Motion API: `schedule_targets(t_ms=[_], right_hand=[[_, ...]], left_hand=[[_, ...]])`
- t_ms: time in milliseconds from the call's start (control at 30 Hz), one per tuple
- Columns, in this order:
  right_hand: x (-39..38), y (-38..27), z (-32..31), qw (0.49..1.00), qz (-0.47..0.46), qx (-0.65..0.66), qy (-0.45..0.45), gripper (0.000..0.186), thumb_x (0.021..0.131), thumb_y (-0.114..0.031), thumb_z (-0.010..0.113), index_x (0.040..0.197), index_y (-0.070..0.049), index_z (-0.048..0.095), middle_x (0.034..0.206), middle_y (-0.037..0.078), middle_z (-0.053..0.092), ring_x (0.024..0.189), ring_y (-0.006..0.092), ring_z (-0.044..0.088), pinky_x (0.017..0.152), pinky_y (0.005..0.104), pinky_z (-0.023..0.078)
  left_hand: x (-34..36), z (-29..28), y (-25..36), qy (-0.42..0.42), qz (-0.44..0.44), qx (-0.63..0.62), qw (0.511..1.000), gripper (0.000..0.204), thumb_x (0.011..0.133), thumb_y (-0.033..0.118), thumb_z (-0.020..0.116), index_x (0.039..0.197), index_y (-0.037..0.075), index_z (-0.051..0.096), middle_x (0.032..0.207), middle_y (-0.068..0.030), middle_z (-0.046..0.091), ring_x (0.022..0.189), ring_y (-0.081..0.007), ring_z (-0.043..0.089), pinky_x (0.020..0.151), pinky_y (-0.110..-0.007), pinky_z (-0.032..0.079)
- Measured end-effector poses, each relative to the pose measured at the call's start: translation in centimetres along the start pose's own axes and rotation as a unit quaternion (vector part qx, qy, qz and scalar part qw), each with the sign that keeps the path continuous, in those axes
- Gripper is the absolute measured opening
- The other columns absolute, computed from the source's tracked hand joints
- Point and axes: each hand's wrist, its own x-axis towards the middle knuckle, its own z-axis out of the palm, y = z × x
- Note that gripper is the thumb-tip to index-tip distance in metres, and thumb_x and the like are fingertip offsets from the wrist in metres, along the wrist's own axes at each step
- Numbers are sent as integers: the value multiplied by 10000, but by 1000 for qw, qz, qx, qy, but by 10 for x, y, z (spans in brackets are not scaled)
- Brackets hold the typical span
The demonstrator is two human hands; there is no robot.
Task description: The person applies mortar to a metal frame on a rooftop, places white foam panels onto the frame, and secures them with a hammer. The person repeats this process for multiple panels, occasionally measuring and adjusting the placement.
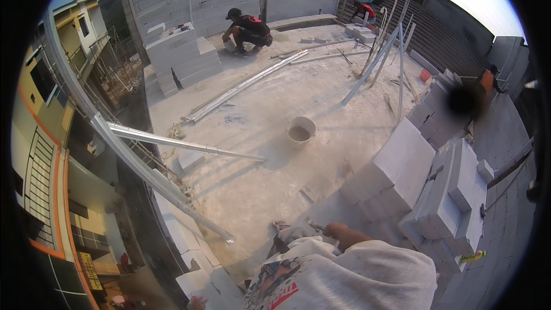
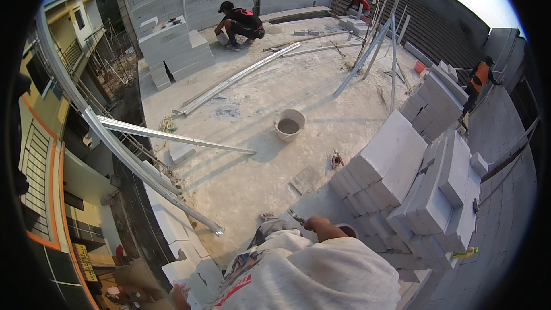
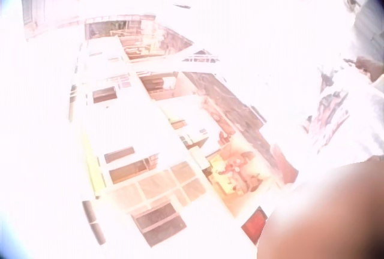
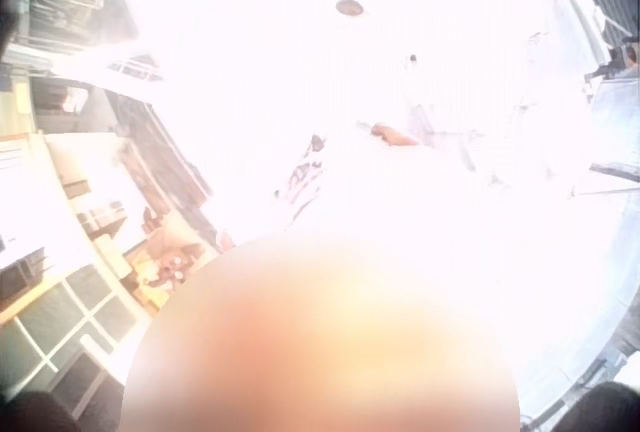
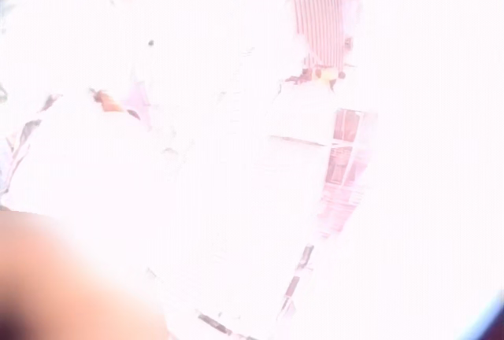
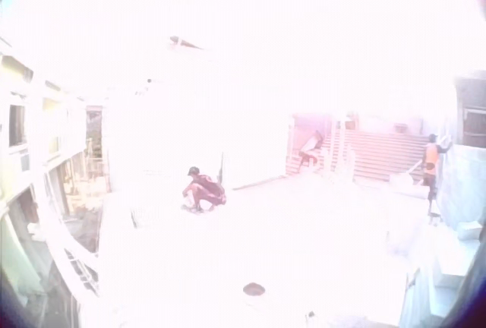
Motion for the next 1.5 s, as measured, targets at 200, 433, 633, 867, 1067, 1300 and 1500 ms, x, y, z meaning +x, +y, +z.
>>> schedule_targets(t_ms=[200,433,633,867,1067,1300,1500], right_hand=[[10,17,-35,1000,22,13,-15,404,866,-387,579,1117,-94,696,993,77,713,876,219,694,824,344,526],[64,9,-81,997,-3,-69,-34,380,905,-304,547,1221,-122,655,1211,107,658,1105,259,643,894,402,509],[152,-35,-131,985,-79,-126,-88,368,871,-177,531,1213,-137,660,1234,102,646,1148,296,615,907,432,509],[244,-99,-152,984,-167,-42,49,279,838,-156,564,1057,-52,703,1112,156,679,1009,311,664,832,413,532],[228,-129,-120,928,-366,-66,40,240,816,-134,533,851,13,720,903,194,684,860,361,684,737,441,541],[191,-66,-121,965,-251,14,69,315,876,-177,463,916,16,708,978,208,685,906,367,670,787,479,528],[123,41,-132,946,-27,235,223,318,884,-205,480,877,34,690,807,218,696,815,366,691,749,449,535]], left_hand=[[25,87,26,-87,35,6,996,329,873,230,635,929,-93,650,748,-153,657,559,-250,646,513,-324,494],[40,179,49,-77,-69,144,984,356,870,219,631,1067,-76,614,846,-136,661,710,-251,662,579,-333,493],[9,208,55,-44,-132,202,970,421,867,210,628,1186,-60,583,930,-121,664,839,-252,675,636,-341,493],[-19,232,125,-54,-159,181,969,530,877,275,623,1303,-25,524,1087,-107,664,952,-219,644,676,-308,449],[40,264,149,-84,-134,228,961,426,867,244,634,1187,-32,582,1001,-117,663,862,-211,637,658,-311,469],[154,286,173,-158,-5,224,962,315,844,171,657,1070,-47,628,831,-140,661,700,-214,632,649,-330,497],[198,307,254,-239,49,262,934,379,813,133,594,1151,-31,649,940,-184,690,837,-252,681,793,-355,527]])
